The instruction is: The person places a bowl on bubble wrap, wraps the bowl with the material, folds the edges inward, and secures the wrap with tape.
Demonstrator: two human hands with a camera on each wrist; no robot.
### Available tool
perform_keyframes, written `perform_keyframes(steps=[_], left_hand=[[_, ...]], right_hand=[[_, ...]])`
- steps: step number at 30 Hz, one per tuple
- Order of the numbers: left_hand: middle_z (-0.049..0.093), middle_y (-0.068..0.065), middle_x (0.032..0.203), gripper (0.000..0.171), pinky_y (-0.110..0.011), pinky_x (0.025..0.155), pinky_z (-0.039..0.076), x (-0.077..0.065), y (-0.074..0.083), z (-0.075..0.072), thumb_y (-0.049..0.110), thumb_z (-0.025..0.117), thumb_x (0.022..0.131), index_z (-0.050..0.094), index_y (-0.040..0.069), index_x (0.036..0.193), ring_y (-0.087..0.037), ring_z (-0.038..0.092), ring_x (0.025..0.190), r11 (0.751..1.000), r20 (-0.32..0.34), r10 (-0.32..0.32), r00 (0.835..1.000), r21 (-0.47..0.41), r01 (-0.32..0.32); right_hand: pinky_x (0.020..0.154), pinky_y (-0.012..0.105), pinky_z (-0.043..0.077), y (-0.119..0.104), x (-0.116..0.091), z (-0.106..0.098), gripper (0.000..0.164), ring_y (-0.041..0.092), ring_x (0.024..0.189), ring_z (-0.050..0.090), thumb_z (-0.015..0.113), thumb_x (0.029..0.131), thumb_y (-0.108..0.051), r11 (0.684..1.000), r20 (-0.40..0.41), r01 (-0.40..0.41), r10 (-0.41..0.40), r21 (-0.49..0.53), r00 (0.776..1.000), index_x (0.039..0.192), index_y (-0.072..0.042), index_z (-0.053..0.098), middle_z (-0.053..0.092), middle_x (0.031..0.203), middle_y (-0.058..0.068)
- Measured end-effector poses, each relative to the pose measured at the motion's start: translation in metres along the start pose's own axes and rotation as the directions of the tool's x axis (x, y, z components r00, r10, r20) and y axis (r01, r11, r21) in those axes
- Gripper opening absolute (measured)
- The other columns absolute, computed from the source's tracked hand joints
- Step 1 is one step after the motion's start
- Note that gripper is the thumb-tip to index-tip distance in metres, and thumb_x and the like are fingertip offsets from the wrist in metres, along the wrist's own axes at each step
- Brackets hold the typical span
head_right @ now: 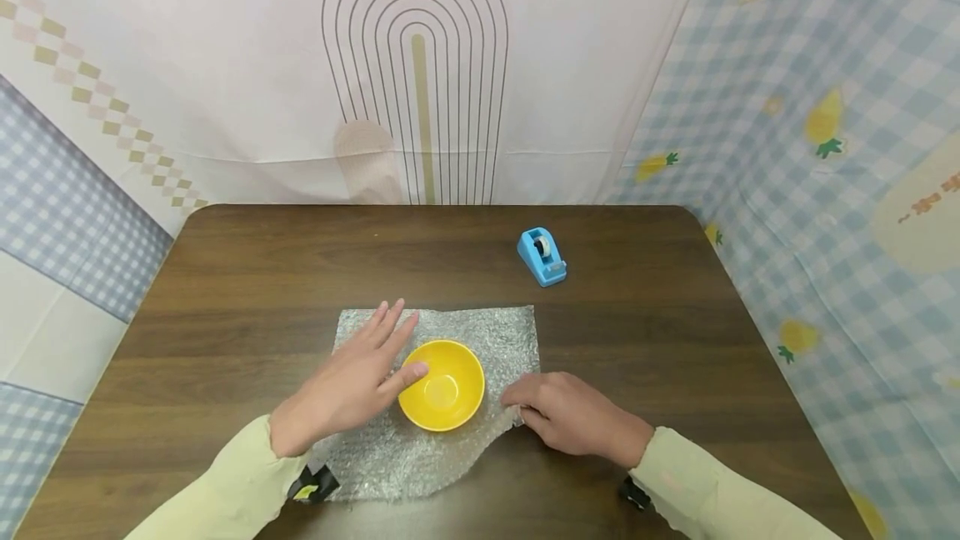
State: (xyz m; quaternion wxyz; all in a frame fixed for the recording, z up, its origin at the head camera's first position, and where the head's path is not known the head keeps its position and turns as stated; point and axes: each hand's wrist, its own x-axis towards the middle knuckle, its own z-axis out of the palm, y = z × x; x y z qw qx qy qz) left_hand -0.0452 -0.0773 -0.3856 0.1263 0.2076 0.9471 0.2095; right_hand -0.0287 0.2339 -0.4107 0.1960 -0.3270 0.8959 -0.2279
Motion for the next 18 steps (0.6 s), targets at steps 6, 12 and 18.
perform_keyframes(steps=[6, 12, 18], left_hand=[[0.011, -0.003, 0.167, 0.090, -0.048, 0.122, 0.027, -0.005, 0.025, -0.002, 0.073, 0.046, 0.089, 0.022, 0.021, 0.158, -0.023, 0.010, 0.156, 0.988, 0.070, 0.078, 0.994, -0.138, -0.068], [0.017, 0.001, 0.166, 0.094, -0.045, 0.122, 0.029, -0.009, 0.047, 0.000, 0.075, 0.049, 0.086, 0.022, 0.021, 0.158, -0.018, 0.018, 0.155, 0.970, 0.092, 0.163, 0.982, -0.196, -0.143], [0.023, 0.001, 0.165, 0.089, -0.043, 0.120, 0.032, -0.005, 0.063, 0.005, 0.074, 0.046, 0.089, 0.027, 0.020, 0.157, -0.017, 0.023, 0.153, 0.963, 0.089, 0.193, 0.977, -0.210, -0.171]], right_hand=[[0.096, 0.034, 0.056, -0.001, 0.000, -0.001, 0.028, 0.007, 0.112, 0.065, 0.062, 0.097, -0.017, 1.000, -0.010, 0.003, -0.003, -0.011, 1.000, 0.123, -0.025, 0.068, 0.069, 0.124, -0.011], [0.095, 0.033, 0.056, -0.001, 0.001, -0.001, 0.027, 0.006, 0.110, 0.066, 0.063, 0.096, -0.017, 1.000, -0.012, 0.006, -0.006, -0.016, 1.000, 0.122, -0.024, 0.068, 0.070, 0.122, -0.010], [0.092, 0.033, 0.058, 0.000, 0.002, -0.001, 0.026, 0.004, 0.105, 0.067, 0.062, 0.096, -0.014, 0.999, -0.031, 0.039, -0.039, -0.007, 0.999, 0.120, -0.022, 0.069, 0.071, 0.119, -0.009]])
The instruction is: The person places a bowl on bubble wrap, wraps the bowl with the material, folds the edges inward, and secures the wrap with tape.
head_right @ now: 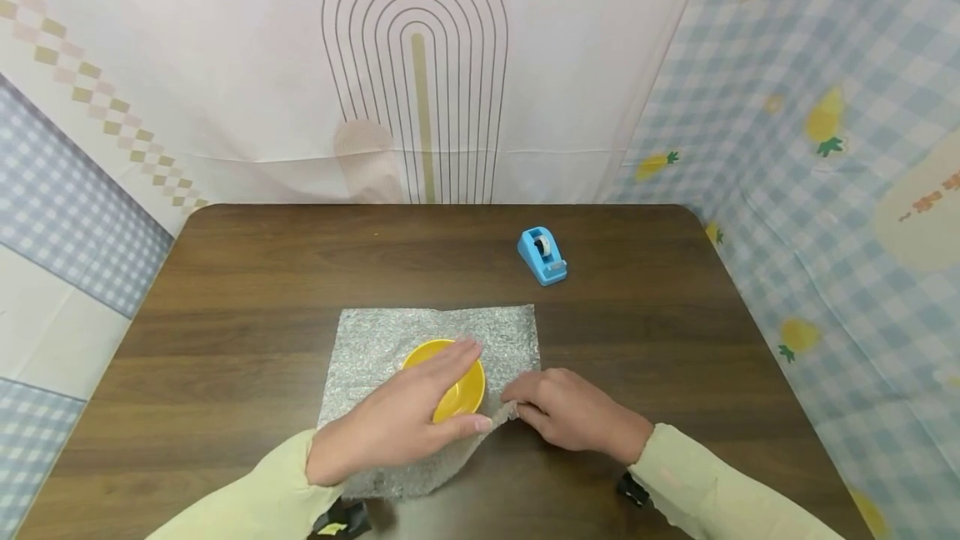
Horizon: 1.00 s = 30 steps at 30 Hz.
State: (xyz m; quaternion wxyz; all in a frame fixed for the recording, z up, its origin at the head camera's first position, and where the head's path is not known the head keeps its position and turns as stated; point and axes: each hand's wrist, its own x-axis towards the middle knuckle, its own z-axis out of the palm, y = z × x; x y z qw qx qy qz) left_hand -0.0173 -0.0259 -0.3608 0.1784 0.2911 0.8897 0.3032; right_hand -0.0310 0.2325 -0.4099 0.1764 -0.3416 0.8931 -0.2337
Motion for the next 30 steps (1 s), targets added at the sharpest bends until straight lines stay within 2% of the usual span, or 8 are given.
perform_keyframes(steps=[5, 8, 10, 12, 17, 20, 23, 30], left_hand=[[0.036, 0.000, 0.160, 0.084, -0.039, 0.116, 0.040, 0.003, 0.007, 0.009, 0.072, 0.047, 0.090, 0.033, 0.019, 0.154, -0.015, 0.037, 0.147, 0.999, -0.017, 0.035, 0.999, 0.011, -0.035], [0.057, 0.003, 0.141, 0.067, -0.029, 0.102, 0.051, 0.005, 0.008, 0.016, 0.064, 0.054, 0.092, 0.047, 0.019, 0.142, -0.010, 0.058, 0.125, 0.993, -0.080, 0.112, 0.990, 0.033, -0.110], [0.067, 0.007, 0.119, 0.052, -0.020, 0.086, 0.054, 0.007, 0.008, 0.020, 0.056, 0.059, 0.092, 0.054, 0.020, 0.129, -0.005, 0.064, 0.098, 0.986, -0.129, 0.165, 0.978, 0.060, -0.158], [0.068, 0.010, 0.098, 0.039, -0.014, 0.071, 0.049, 0.010, 0.007, 0.023, 0.050, 0.063, 0.092, 0.058, 0.021, 0.119, -0.001, 0.058, 0.077, 0.980, -0.156, 0.195, 0.968, 0.077, -0.185], [0.058, 0.014, 0.071, 0.028, -0.010, 0.054, 0.036, 0.015, 0.006, 0.028, 0.042, 0.068, 0.092, 0.068, 0.020, 0.108, 0.002, 0.044, 0.058, 0.976, -0.184, 0.200, 0.962, 0.121, -0.180], [0.053, 0.015, 0.064, 0.025, -0.010, 0.051, 0.034, 0.016, 0.005, 0.031, 0.042, 0.067, 0.092, 0.071, 0.020, 0.103, 0.002, 0.042, 0.056, 0.975, -0.202, 0.199, 0.959, 0.143, -0.172], [0.056, 0.014, 0.064, 0.022, -0.010, 0.052, 0.034, 0.017, 0.003, 0.032, 0.040, 0.065, 0.094, 0.072, 0.020, 0.097, 0.003, 0.042, 0.055, 0.972, -0.234, 0.211, 0.949, 0.154, -0.178], [0.056, 0.014, 0.060, 0.021, -0.010, 0.054, 0.032, 0.018, -0.002, 0.032, 0.035, 0.062, 0.096, 0.075, 0.022, 0.086, 0.003, 0.040, 0.054, 0.969, -0.292, 0.234, 0.927, 0.150, -0.197]], right_hand=[[0.089, 0.029, 0.058, 0.000, 0.002, -0.001, 0.024, -0.002, 0.093, 0.064, 0.062, 0.096, -0.014, 1.000, -0.008, 0.011, -0.011, 0.005, 1.000, 0.117, -0.022, 0.070, 0.071, 0.114, -0.013], [0.088, 0.028, 0.058, -0.001, 0.003, -0.002, 0.023, -0.004, 0.088, 0.061, 0.063, 0.096, -0.015, 1.000, -0.007, 0.007, -0.007, 0.006, 1.000, 0.116, -0.023, 0.070, 0.071, 0.111, -0.015], [0.088, 0.028, 0.058, -0.002, 0.004, -0.003, 0.021, -0.004, 0.089, 0.062, 0.063, 0.096, -0.017, 1.000, -0.009, 0.008, -0.008, 0.003, 1.000, 0.115, -0.025, 0.070, 0.071, 0.111, -0.016], [0.088, 0.027, 0.058, -0.003, 0.005, -0.003, 0.020, -0.005, 0.089, 0.061, 0.063, 0.096, -0.021, 1.000, -0.009, 0.004, -0.004, 0.007, 1.000, 0.113, -0.027, 0.070, 0.070, 0.109, -0.018], [0.085, 0.023, 0.057, -0.006, 0.006, -0.003, 0.017, -0.008, 0.087, 0.061, 0.061, 0.098, -0.028, 1.000, -0.015, 0.006, -0.005, 0.020, 1.000, 0.111, -0.032, 0.071, 0.070, 0.104, -0.021], [0.083, 0.021, 0.057, -0.007, 0.007, -0.003, 0.017, -0.007, 0.084, 0.061, 0.061, 0.098, -0.028, 1.000, -0.022, 0.017, -0.017, 0.017, 1.000, 0.111, -0.032, 0.071, 0.070, 0.102, -0.022], [0.085, 0.022, 0.057, -0.007, 0.008, -0.004, 0.018, -0.007, 0.088, 0.063, 0.061, 0.098, -0.028, 1.000, -0.021, 0.019, -0.018, 0.015, 1.000, 0.113, -0.031, 0.072, 0.070, 0.104, -0.022], [0.087, 0.022, 0.057, -0.005, 0.012, -0.004, 0.019, -0.007, 0.089, 0.063, 0.058, 0.098, -0.041, 1.000, -0.025, 0.005, -0.005, 0.009, 1.000, 0.112, -0.037, 0.070, 0.070, 0.104, -0.024]])
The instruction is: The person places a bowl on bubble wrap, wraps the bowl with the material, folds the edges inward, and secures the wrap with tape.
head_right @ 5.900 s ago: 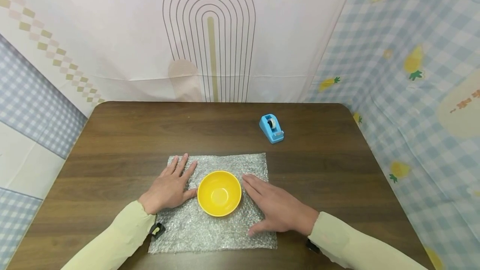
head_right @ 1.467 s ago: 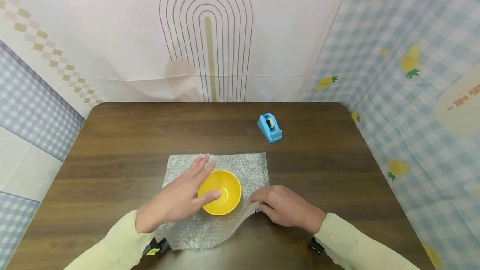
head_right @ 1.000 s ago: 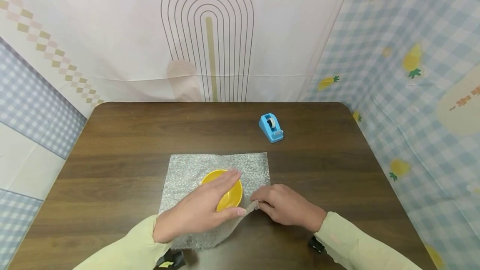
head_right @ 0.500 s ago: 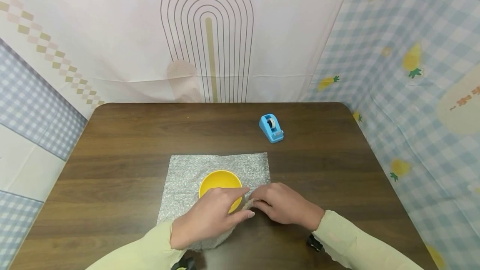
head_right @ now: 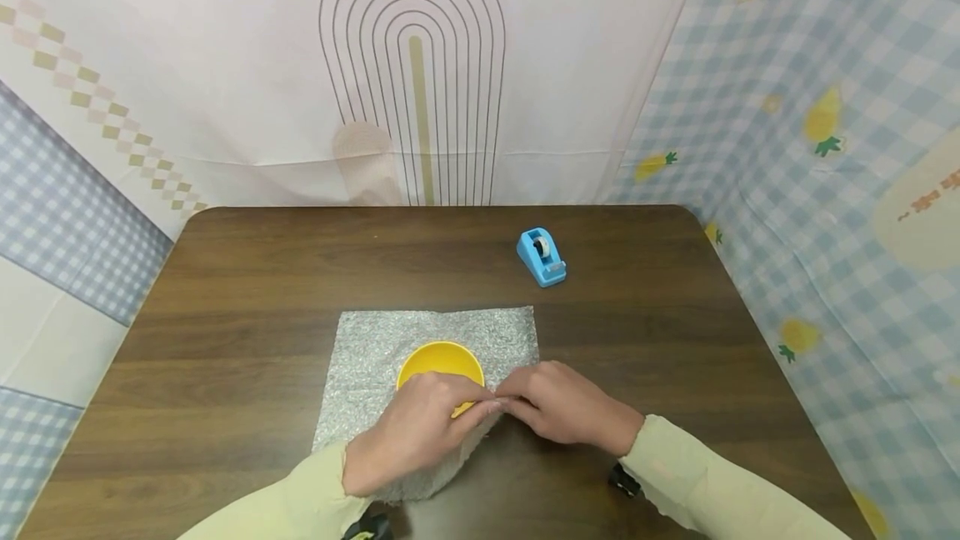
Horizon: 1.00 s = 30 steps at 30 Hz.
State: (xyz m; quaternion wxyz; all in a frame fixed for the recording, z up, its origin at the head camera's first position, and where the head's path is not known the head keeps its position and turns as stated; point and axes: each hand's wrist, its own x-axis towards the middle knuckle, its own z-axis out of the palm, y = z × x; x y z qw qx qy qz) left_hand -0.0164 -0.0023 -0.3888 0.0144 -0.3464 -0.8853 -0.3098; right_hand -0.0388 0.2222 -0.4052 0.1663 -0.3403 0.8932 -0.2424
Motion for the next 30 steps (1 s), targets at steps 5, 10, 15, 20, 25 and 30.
perform_keyframes(steps=[5, 10, 15, 20, 25, 30], left_hand=[[0.073, 0.015, 0.078, 0.018, -0.012, 0.063, 0.046, -0.001, -0.005, -0.003, 0.033, 0.065, 0.095, 0.078, 0.022, 0.090, 0.005, 0.056, 0.065, 0.998, 0.009, -0.053, 0.999, -0.015, 0.053], [0.074, 0.013, 0.081, 0.016, -0.014, 0.065, 0.049, -0.002, -0.010, -0.005, 0.031, 0.067, 0.093, 0.079, 0.020, 0.089, 0.003, 0.057, 0.067, 0.997, 0.001, -0.077, 0.997, -0.019, 0.077], [0.076, 0.012, 0.083, 0.014, -0.020, 0.069, 0.054, -0.002, -0.017, -0.005, 0.030, 0.069, 0.092, 0.079, 0.021, 0.087, -0.001, 0.065, 0.073, 0.997, -0.019, -0.076, 0.997, 0.017, 0.076], [0.077, 0.011, 0.085, 0.015, -0.025, 0.069, 0.056, -0.002, -0.024, -0.006, 0.032, 0.069, 0.092, 0.079, 0.021, 0.088, -0.005, 0.069, 0.076, 0.995, -0.040, -0.081, 0.996, 0.049, 0.083], [0.076, 0.009, 0.090, 0.013, -0.029, 0.080, 0.057, -0.002, -0.030, -0.006, 0.031, 0.070, 0.090, 0.077, 0.020, 0.088, -0.011, 0.069, 0.087, 0.995, -0.093, -0.045, 0.995, 0.087, 0.053], [0.076, 0.002, 0.105, 0.015, -0.035, 0.095, 0.054, -0.002, -0.035, -0.005, 0.030, 0.070, 0.090, 0.078, 0.017, 0.093, -0.017, 0.068, 0.105, 0.991, -0.106, -0.037, 0.994, 0.125, 0.051]], right_hand=[[0.087, 0.022, 0.057, 0.001, 0.001, -0.001, 0.018, -0.007, 0.088, 0.063, 0.064, 0.095, -0.033, 0.999, 0.016, -0.033, 0.033, 0.012, 0.999, 0.111, -0.036, 0.071, 0.070, 0.105, -0.023], [0.084, 0.021, 0.057, 0.002, 0.001, -0.002, 0.016, -0.007, 0.086, 0.062, 0.066, 0.095, -0.030, 0.999, 0.017, -0.046, 0.046, 0.003, 0.999, 0.109, -0.033, 0.072, 0.070, 0.103, -0.021], [0.082, 0.022, 0.057, 0.005, 0.001, -0.001, 0.015, -0.007, 0.085, 0.061, 0.066, 0.094, -0.026, 0.999, 0.003, -0.043, 0.043, -0.016, 0.999, 0.107, -0.030, 0.072, 0.070, 0.101, -0.020], [0.085, 0.025, 0.058, 0.006, 0.000, -0.001, 0.017, -0.004, 0.093, 0.064, 0.066, 0.094, -0.024, 0.998, -0.005, -0.040, 0.039, -0.039, 0.999, 0.111, -0.026, 0.072, 0.071, 0.108, -0.015], [0.087, 0.027, 0.058, 0.008, 0.001, -0.001, 0.019, 0.000, 0.099, 0.066, 0.066, 0.095, -0.023, 0.998, -0.014, -0.043, 0.042, -0.049, 0.999, 0.114, -0.023, 0.071, 0.072, 0.111, -0.012], [0.087, 0.027, 0.058, 0.009, 0.002, -0.002, 0.020, 0.001, 0.099, 0.067, 0.066, 0.094, -0.023, 0.998, -0.024, -0.043, 0.042, -0.056, 0.999, 0.114, -0.022, 0.071, 0.072, 0.112, -0.010]])
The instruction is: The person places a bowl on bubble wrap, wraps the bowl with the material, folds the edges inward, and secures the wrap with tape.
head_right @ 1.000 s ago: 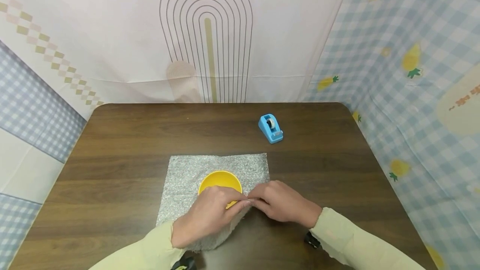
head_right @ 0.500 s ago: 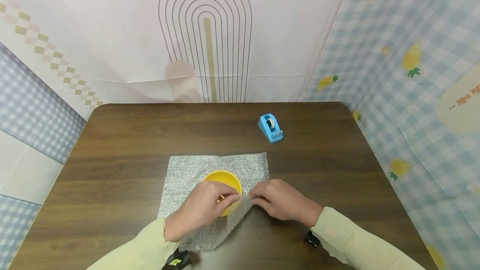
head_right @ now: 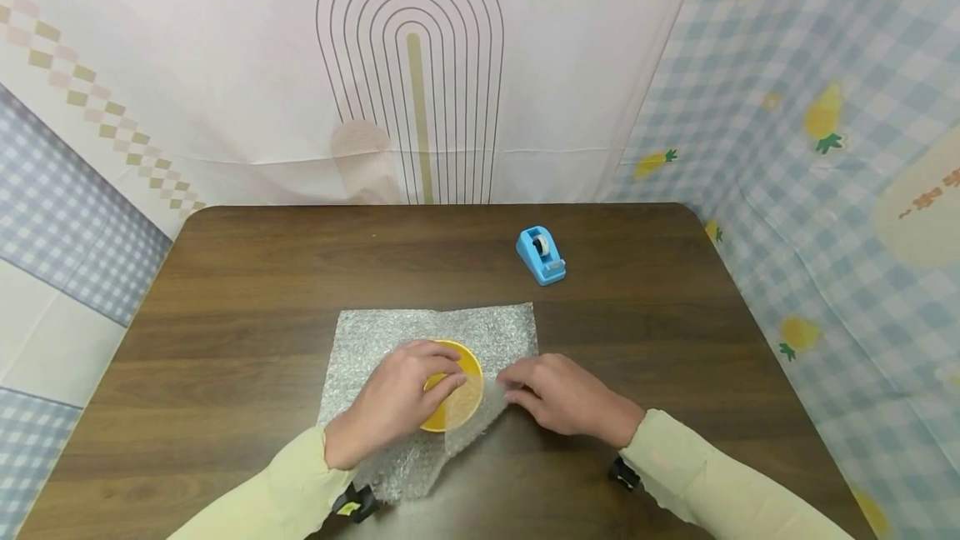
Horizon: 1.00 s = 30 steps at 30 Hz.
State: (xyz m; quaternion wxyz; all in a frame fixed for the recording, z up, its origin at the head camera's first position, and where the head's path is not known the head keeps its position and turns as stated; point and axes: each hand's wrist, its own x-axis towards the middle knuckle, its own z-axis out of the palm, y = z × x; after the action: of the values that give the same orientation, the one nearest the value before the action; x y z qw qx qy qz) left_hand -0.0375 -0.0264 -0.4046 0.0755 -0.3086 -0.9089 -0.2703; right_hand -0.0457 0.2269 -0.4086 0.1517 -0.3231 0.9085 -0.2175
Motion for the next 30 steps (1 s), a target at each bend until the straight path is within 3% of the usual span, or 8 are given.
perform_keyframes(steps=[7, 15, 20, 30], left_hand=[[0.074, -0.004, 0.117, 0.014, -0.043, 0.101, 0.052, 0.001, -0.006, 0.000, 0.030, 0.070, 0.091, 0.078, 0.018, 0.091, -0.026, 0.067, 0.115, 1.000, -0.009, -0.007, 1.000, 0.003, 0.007], [0.065, -0.015, 0.132, 0.021, -0.049, 0.106, 0.048, 0.001, -0.011, 0.002, 0.031, 0.065, 0.095, 0.078, 0.015, 0.095, -0.038, 0.061, 0.124, 0.997, 0.058, -0.078, 0.995, -0.008, 0.078], [0.067, -0.016, 0.129, 0.020, -0.048, 0.105, 0.049, 0.002, -0.014, 0.004, 0.030, 0.066, 0.095, 0.078, 0.014, 0.095, -0.033, 0.062, 0.124, 0.995, 0.063, -0.094, 0.994, -0.019, 0.095], [0.073, -0.013, 0.117, 0.016, -0.046, 0.092, 0.057, 0.005, -0.019, 0.007, 0.028, 0.068, 0.093, 0.079, 0.016, 0.093, -0.026, 0.069, 0.114, 0.995, 0.003, -0.100, 0.995, -0.010, 0.100]], right_hand=[[0.088, 0.028, 0.058, 0.001, 0.001, -0.001, 0.023, 0.003, 0.101, 0.068, 0.067, 0.094, -0.024, 1.000, 0.004, -0.012, 0.012, -0.004, 1.000, 0.117, -0.021, 0.070, 0.072, 0.116, -0.008], [0.089, 0.029, 0.058, 0.000, 0.002, -0.001, 0.024, 0.004, 0.102, 0.068, 0.066, 0.094, -0.024, 1.000, -0.009, -0.021, 0.021, -0.016, 1.000, 0.118, -0.019, 0.070, 0.073, 0.117, -0.007], [0.088, 0.029, 0.058, -0.001, 0.002, -0.001, 0.024, 0.004, 0.101, 0.068, 0.066, 0.095, -0.023, 1.000, -0.025, -0.014, 0.014, -0.013, 1.000, 0.118, -0.017, 0.070, 0.073, 0.117, -0.006], [0.087, 0.028, 0.059, 0.000, 0.003, -0.001, 0.026, 0.003, 0.100, 0.068, 0.066, 0.095, -0.024, 0.999, -0.022, -0.038, 0.038, -0.007, 0.999, 0.120, -0.017, 0.069, 0.072, 0.118, -0.004]])
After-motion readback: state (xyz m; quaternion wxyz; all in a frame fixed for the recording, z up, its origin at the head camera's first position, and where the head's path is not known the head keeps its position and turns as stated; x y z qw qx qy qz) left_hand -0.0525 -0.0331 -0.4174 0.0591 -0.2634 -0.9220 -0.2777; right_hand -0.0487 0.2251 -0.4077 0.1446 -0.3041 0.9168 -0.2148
